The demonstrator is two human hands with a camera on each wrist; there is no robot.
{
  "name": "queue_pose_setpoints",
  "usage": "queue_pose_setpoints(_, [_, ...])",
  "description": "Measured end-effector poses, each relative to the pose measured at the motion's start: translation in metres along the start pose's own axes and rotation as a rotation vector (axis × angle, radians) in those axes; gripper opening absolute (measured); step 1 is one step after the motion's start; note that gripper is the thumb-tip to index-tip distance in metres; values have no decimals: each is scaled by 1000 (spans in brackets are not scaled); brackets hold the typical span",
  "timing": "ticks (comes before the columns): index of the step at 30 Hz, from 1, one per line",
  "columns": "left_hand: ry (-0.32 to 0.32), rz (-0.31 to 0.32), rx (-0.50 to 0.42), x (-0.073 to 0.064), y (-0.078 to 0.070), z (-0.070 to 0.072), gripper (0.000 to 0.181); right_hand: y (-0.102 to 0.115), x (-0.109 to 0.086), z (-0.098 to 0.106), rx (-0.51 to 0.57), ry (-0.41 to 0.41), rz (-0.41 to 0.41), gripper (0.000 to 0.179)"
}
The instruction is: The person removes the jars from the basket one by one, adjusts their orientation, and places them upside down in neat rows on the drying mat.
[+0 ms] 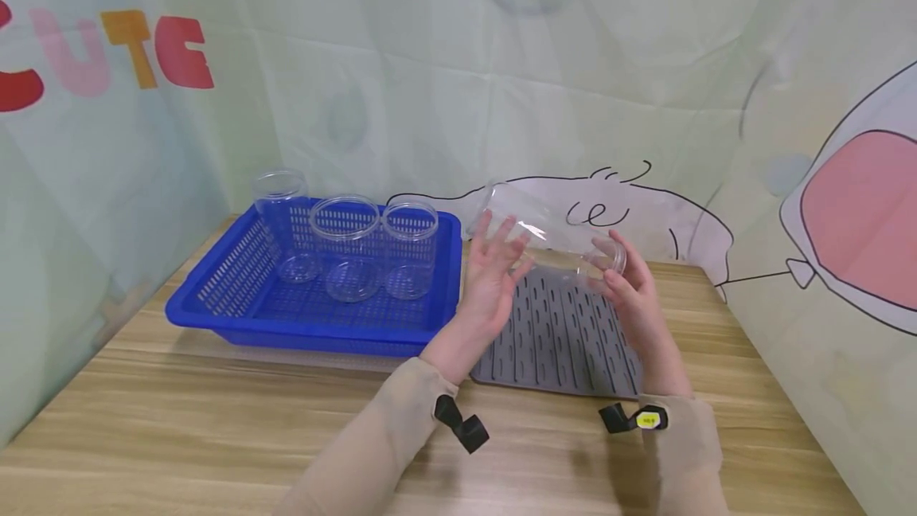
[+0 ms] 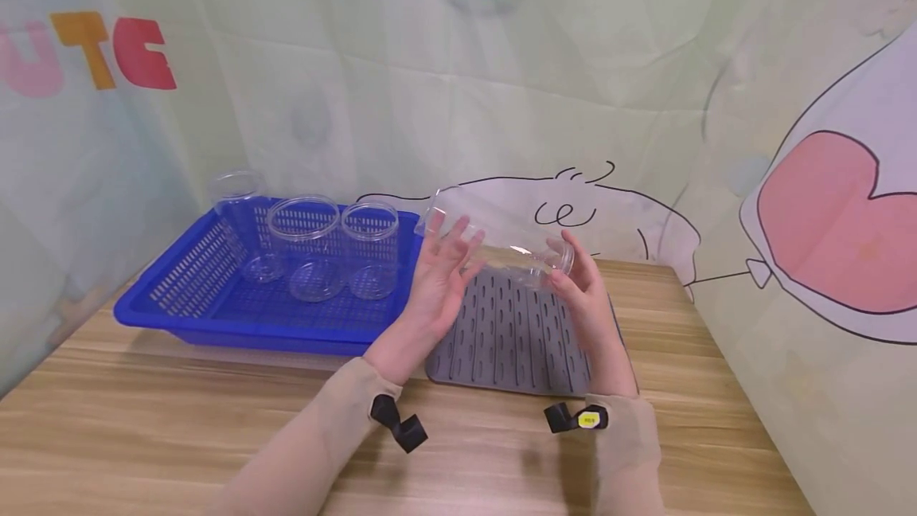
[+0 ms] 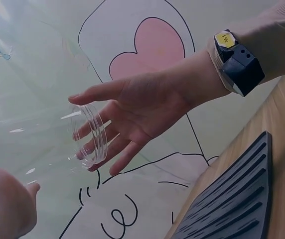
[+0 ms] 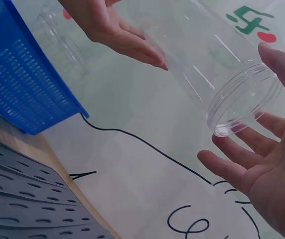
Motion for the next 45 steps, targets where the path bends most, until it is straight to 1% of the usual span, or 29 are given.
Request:
queue_pose_setpoints(2, [-1,3,15,1,1,-6,75,2,-2,7,7,-2,7,48])
queue_pose_setpoints(4, [9,-8,37,2,3,-12,74,3,-4,15,6,5,8,50])
queue_pose_setpoints(7, [27,-31,71,4,6,-19,75,5,-8,31,-65,5,-5,57])
queue_pose_setpoints(9, [38,-48,90,6,9,-22,77,5,-12,43,-110,-13,-29,61])
queue_pose_setpoints(14, [41,-45,150,10,19,-31,81,4,-21,73,-198,-124,-126,62])
queue_pose_setpoints(17, [48,-35,197,12,26,-37,85,0,-28,91,-282,-193,-206,65])
queue_pose_setpoints(20, [66,-26,233,15,34,-41,87,-8,-34,106,-338,-249,-280,67])
queue_pose_setpoints(22, [82,-21,259,16,39,-44,86,-14,-39,115,-355,-274,-320,68])
queue_pose_setpoints(24, [100,-9,292,17,44,-47,86,-21,-43,122,-350,-291,-354,68])
queue_pose_setpoints(27, [135,-7,351,19,50,-51,86,-31,-49,130,-365,-303,-426,65])
queue_pose_setpoints(30, [160,-13,417,19,55,-55,87,-39,-53,135,-444,-295,-517,64])
queue_pose_setpoints(34, [172,-29,524,21,65,-57,87,-48,-58,139,-546,-279,-636,63])
queue_pose_setpoints(36, [174,-36,565,22,70,-58,87,-52,-59,140,-561,-273,-677,62])
queue_pose_setpoints(38, [175,-37,582,24,75,-58,88,-55,-60,141,-567,-269,-697,61])
queue_pose_setpoints(40, [168,-27,604,25,79,-59,89,-58,-61,142,-553,-268,-700,61])
queue_pose_setpoints(42, [166,-15,617,26,84,-59,90,-60,-63,143,-524,-275,-691,62])
queue_pose_setpoints(45, [169,-1,638,28,90,-60,90,-62,-64,145,-480,-294,-701,62])
Point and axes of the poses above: each hand's wrist, its own x-axis towards the middle knuckle, its own z-axis out of the back of the hand, y = z × x, the point moved 3 cm from there along x, towards the middle knuckle, and after that the axes turned 3 degrees about x, right-handed, at the moved point
